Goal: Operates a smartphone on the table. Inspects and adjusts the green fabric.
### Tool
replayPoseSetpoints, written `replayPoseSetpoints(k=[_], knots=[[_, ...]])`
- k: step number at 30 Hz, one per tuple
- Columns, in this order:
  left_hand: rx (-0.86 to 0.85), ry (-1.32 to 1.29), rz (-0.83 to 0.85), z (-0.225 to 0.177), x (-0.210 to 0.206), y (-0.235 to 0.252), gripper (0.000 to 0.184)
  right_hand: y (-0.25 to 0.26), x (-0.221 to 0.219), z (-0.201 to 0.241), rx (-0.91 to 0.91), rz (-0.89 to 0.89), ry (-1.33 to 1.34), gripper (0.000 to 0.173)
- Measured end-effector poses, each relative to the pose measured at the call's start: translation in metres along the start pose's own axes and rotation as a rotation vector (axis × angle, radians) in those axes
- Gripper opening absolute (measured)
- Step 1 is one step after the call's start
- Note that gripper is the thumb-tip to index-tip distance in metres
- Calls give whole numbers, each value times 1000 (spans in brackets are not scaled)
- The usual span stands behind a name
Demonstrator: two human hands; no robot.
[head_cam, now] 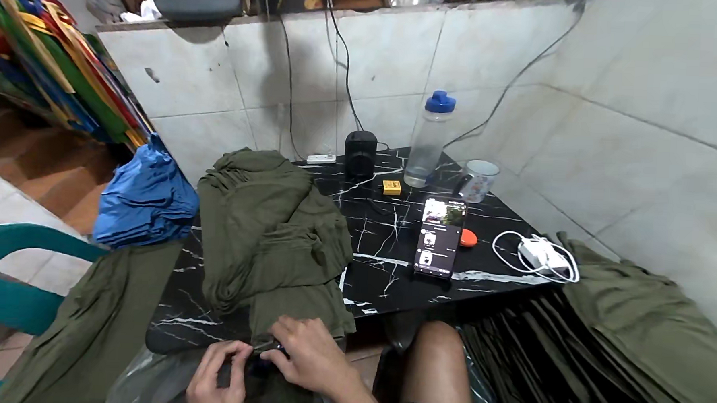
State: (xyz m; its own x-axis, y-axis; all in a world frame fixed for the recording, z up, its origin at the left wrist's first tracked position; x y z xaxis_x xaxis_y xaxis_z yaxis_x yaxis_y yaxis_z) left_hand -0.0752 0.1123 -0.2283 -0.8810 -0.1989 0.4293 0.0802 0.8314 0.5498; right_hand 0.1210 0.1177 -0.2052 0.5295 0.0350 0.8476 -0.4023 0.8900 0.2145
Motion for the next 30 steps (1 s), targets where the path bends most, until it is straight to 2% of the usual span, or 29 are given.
replayPoseSetpoints(k=[7, 11, 13, 16, 17, 19, 22, 25, 27, 30], knots=[[-153, 117, -3, -5, -2, -1, 11, 2, -13, 10, 41, -35, -45, 26], [-155, 18, 53, -8, 3, 0, 13, 3, -16, 4, 20, -270, -98, 36], [-86, -9, 222, -8, 10, -2, 16, 1, -4, -1, -35, -371, -57, 37], [107, 17, 581, 0, 23, -3, 23, -8, 21, -23, -111, -609, -35, 35], [135, 28, 619, 3, 25, -3, 23, -13, 32, -34, -134, -687, -52, 31], [123, 30, 538, 7, 28, -3, 19, -30, 56, -57, -205, -820, -92, 29], [70, -9, 296, 6, 25, -1, 14, -61, 88, -88, -363, -1034, -136, 37], [112, -46, 157, -1, 16, 3, 15, -88, 105, -115, -483, -1163, -222, 48], [210, -80, 159, -6, 8, 5, 21, -102, 108, -132, -543, -1194, -236, 55], [306, -113, 247, -6, -3, 4, 36, -111, 108, -144, -592, -1213, -270, 63]])
Point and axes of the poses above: each hand's wrist, its own y-axis towards the middle knuckle, its own x-axis out of the back of the hand, z = x × y, the point moved 1 cm from there along y, towards the middle knuckle, and after that the axes turned 5 degrees about -y, right-handed, at the moved point
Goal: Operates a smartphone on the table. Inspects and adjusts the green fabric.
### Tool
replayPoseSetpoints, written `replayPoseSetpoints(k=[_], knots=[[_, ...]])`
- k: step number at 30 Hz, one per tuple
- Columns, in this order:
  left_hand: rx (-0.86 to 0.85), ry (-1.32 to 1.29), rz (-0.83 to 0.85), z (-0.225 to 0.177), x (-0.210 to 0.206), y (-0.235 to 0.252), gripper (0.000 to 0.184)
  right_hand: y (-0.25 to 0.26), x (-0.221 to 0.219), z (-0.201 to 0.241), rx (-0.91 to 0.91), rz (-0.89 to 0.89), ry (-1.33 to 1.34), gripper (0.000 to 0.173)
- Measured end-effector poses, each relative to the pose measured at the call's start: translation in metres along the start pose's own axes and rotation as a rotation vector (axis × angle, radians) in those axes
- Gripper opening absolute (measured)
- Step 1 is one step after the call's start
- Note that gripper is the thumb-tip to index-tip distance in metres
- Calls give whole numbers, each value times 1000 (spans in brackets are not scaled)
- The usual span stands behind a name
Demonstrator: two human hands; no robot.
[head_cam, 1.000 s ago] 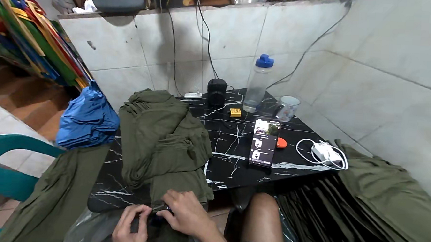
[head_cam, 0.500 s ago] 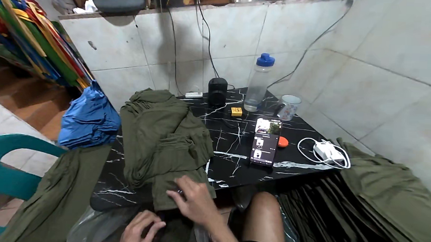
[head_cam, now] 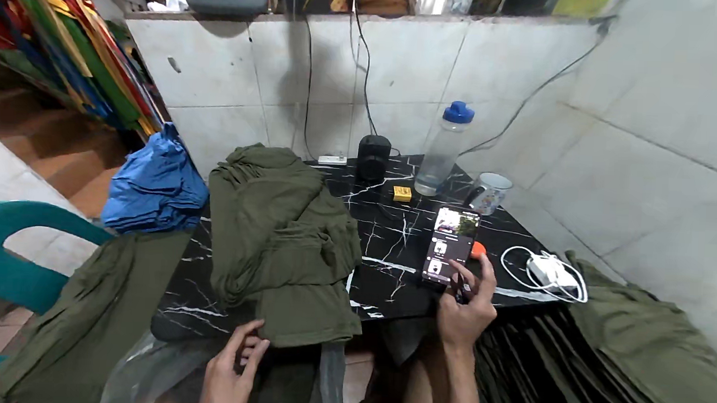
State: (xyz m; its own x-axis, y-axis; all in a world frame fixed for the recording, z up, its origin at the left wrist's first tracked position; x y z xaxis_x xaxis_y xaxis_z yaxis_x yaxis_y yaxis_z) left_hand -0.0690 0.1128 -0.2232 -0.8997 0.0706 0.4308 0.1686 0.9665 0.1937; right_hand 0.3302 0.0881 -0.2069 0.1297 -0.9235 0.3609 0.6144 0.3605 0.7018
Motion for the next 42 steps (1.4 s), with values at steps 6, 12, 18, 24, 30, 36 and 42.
replayPoseSetpoints(k=[6, 12, 18, 24, 30, 36, 42], knots=[[-72, 33, -67, 8, -10, 0, 33, -1, 1, -1, 21, 8, -2, 82], [-118, 285, -49, 5, -9, -5, 42, 0, 2, -1, 6, -28, 40, 77], [-152, 409, -81, 0, -18, -7, 41, -1, 0, -1, -16, 27, 36, 85], [-218, 382, -106, 0, -16, -7, 25, 0, 0, -1, -33, 2, 22, 83], [-306, 309, -101, 4, -16, -6, 20, 0, 2, 0, -30, 24, 8, 84], [-367, 312, -133, -2, -11, -6, 16, -1, 0, -2, -26, 23, 1, 85], [-374, 270, -141, -2, -10, -5, 24, 0, 3, 1, -27, 17, -41, 83]])
Point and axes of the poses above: each hand's wrist, its own y-axis towards the middle knuckle, its own x-axis out of the back of the hand, z = x × y, the point moved 1 cm from there along y, towards the middle knuckle, and after that the axes turned 5 degrees about -y, right-handed, at the moved point
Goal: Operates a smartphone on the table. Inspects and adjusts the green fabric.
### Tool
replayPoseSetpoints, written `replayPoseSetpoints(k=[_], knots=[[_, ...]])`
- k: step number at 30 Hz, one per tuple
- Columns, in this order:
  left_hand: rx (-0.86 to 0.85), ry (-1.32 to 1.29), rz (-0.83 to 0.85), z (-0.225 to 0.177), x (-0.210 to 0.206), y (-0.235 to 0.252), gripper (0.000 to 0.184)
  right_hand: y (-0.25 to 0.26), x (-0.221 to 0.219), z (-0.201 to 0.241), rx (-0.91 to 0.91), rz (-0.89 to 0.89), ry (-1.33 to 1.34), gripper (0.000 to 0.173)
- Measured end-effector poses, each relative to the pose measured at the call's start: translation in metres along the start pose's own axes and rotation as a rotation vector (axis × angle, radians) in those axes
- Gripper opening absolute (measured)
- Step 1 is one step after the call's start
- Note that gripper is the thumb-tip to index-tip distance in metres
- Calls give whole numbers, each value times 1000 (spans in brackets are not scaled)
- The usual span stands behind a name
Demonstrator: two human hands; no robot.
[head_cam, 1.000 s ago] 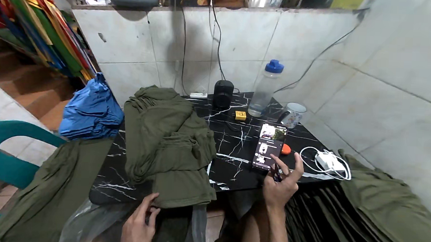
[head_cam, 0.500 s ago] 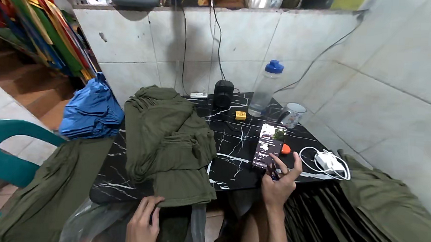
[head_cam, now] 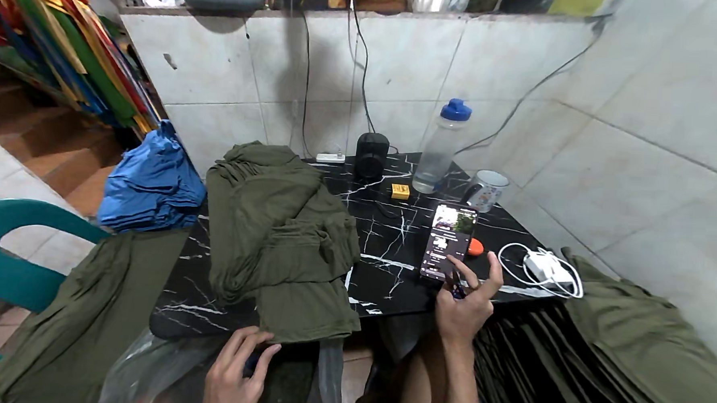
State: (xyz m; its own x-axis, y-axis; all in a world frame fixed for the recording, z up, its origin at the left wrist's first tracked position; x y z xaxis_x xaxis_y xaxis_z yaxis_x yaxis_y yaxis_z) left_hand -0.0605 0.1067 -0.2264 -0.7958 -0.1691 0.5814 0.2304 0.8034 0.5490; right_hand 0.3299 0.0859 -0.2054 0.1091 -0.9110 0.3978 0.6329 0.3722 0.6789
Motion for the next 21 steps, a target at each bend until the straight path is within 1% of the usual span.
replayPoseSetpoints(k=[4, 5, 7, 9, 10, 11, 12, 13, 14, 15, 16, 18, 20, 21], knots=[[15, 3, -11, -1, -1, 1, 18, -5, -4, 8, 65, -48, 111, 79], [19, 11, -17, -1, -1, 1, 16, -8, -4, 16, 91, -40, 146, 75], [17, 16, -33, -3, -2, 2, 16, -17, -10, 36, 161, 21, 200, 61], [13, 8, -34, -2, -4, 3, 16, -34, -21, 63, 251, 148, 249, 39], [8, 0, -37, -1, -6, 4, 17, -44, -25, 79, 297, 262, 300, 30], [6, -8, -41, -1, -7, 5, 19, -55, -30, 96, 335, 413, 373, 26], [4, -15, -51, -2, -7, 6, 21, -66, -33, 112, 366, 595, 447, 24], [7, -23, -67, -4, -7, 7, 21, -78, -36, 126, 397, 777, 497, 26], [14, -33, -87, -7, -6, 9, 19, -88, -38, 139, 439, 925, 524, 28], [23, -41, -102, -10, -4, 10, 17, -98, -41, 148, 489, 1032, 530, 28], [31, -43, -115, -12, -3, 11, 14, -105, -44, 154, 529, 1086, 534, 26], [39, -51, -131, -14, 0, 13, 12, -115, -49, 159, 559, 1062, 570, 27], [36, -71, -122, -16, 0, 15, 15, -113, -51, 158, 546, 1028, 635, 24], [25, -79, -100, -16, -1, 15, 17, -110, -52, 157, 527, 1030, 667, 25]])
Point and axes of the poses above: each hand's wrist, its own y-axis towards the middle knuckle, its own x-axis out of the back of the hand, z = x × y, the point moved 1 cm from there along y, towards the middle knuckle, and after that the axes turned 5 degrees about -y, right-handed, at the moved point
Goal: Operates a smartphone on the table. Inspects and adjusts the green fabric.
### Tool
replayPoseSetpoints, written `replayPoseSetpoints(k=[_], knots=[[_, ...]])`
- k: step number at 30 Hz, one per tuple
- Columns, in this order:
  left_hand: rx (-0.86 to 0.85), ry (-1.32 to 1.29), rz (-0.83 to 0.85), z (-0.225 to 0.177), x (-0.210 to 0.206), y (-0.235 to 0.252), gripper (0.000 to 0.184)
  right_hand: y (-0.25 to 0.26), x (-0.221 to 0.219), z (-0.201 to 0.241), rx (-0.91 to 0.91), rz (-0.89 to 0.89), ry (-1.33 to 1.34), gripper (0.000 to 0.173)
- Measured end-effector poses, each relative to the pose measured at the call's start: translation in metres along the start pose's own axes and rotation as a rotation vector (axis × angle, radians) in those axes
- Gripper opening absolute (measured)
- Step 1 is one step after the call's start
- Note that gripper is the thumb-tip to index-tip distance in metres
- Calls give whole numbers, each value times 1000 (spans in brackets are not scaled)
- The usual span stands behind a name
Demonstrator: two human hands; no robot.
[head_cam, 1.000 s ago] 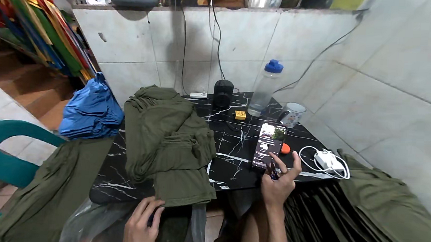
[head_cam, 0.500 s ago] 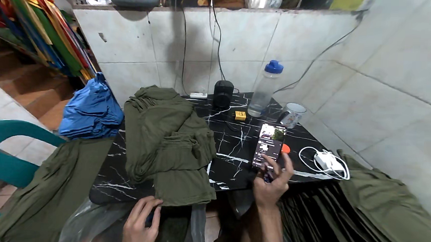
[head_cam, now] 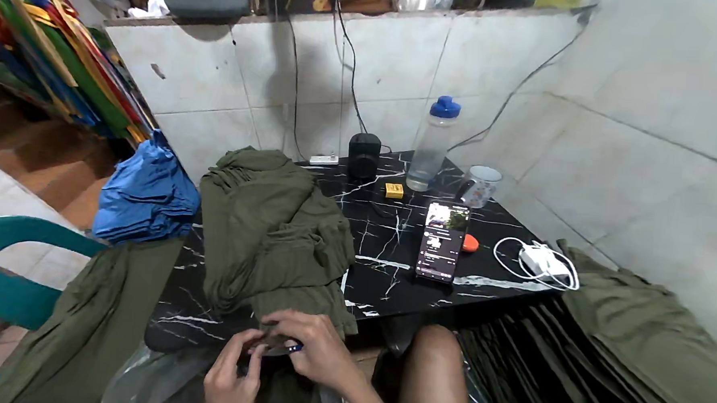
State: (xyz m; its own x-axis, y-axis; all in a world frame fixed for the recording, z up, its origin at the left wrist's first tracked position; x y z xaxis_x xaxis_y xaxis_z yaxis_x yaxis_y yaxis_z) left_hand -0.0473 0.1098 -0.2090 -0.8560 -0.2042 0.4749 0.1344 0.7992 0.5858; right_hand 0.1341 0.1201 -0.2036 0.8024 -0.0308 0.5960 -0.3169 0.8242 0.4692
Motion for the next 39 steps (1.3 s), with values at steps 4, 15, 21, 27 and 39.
replayPoseSetpoints(k=[4, 15, 21, 27, 39], knots=[[-67, 67, 108, 10, -2, 1, 16, 2, 2, -8, -117, -45, 72, 30], [30, -205, 20, 12, 3, 10, 10, 16, -2, -25, -203, 85, 276, 33], [-26, -117, 163, 19, 5, 12, 8, 20, -4, -21, -290, 6, 258, 18], [-30, -36, 127, 19, 3, 13, 26, 29, -11, -17, -466, -9, 252, 21], [-21, -6, 34, 20, -8, 9, 37, 32, -6, -26, -441, 58, 371, 27]])
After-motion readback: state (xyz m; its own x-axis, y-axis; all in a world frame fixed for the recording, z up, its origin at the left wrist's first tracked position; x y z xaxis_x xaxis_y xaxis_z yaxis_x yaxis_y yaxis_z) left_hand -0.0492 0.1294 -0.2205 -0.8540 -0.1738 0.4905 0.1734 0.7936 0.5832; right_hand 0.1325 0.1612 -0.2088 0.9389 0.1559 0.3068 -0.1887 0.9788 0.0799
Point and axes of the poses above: each hand's wrist, its own y-axis towards the middle knuckle, its own x-axis out of the back of the hand, z = x × y, the point moved 1 cm from there along y, towards the middle knuckle, and after that the axes turned 5 degrees about -y, right-handed, at the moved point
